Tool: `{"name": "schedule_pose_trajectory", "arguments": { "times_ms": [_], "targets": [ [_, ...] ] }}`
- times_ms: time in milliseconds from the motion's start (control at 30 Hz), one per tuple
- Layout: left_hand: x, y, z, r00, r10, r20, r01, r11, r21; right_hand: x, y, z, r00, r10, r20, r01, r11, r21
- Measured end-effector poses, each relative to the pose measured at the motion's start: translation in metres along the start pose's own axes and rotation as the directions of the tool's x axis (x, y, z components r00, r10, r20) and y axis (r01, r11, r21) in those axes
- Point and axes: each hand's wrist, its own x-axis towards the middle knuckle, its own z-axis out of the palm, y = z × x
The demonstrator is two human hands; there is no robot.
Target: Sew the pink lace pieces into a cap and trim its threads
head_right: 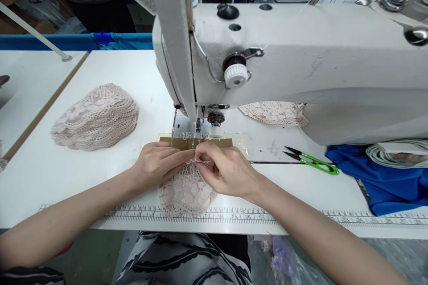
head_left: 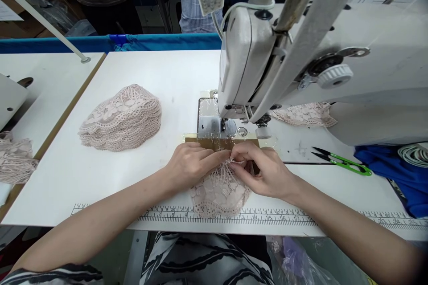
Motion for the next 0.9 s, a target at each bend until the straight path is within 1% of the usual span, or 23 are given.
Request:
{"name": "schedule_pose_trajectory", "arguments": {
  "times_ms": [200, 300, 433, 533, 633, 733, 900],
  "targets": [
    [0.002, 0.0, -0.001, 0.999, 0.025, -0.021, -0.025, 1.0, 0.011, 0.001, 0.0, 0.001, 0.998, -0.062, -0.025, 0.062, 0.998, -0.023],
    [0.001, -0.001, -0.001, 0.999, 0.024, -0.036, -0.023, 1.0, 0.015, 0.001, 0.0, 0.0, 0.994, -0.092, -0.056, 0.087, 0.992, -0.09],
    [-0.002, -0.002, -0.002, 1.0, -0.006, -0.012, 0.006, 1.0, 0.001, 0.001, 0.001, -0.001, 0.987, -0.129, -0.093, 0.112, 0.979, -0.169],
    [-0.003, 0.0, -0.002, 1.0, -0.02, -0.011, 0.019, 1.0, -0.009, 0.0, 0.002, -0.002, 0.973, -0.196, -0.118, 0.164, 0.958, -0.237],
    [-0.002, 0.004, -0.001, 0.998, -0.067, -0.007, 0.067, 0.998, -0.015, -0.001, 0.002, -0.004, 0.952, -0.297, -0.075, 0.258, 0.91, -0.323],
    [0.0, 0.007, -0.002, 0.998, -0.063, 0.002, 0.063, 0.998, -0.017, -0.002, 0.001, -0.008, 0.934, -0.357, -0.016, 0.324, 0.863, -0.387],
    [0.002, 0.009, -0.003, 0.996, -0.07, -0.054, 0.071, 0.997, 0.005, 0.001, -0.005, -0.015, 0.896, -0.438, 0.071, 0.418, 0.779, -0.468]
  ]
}}
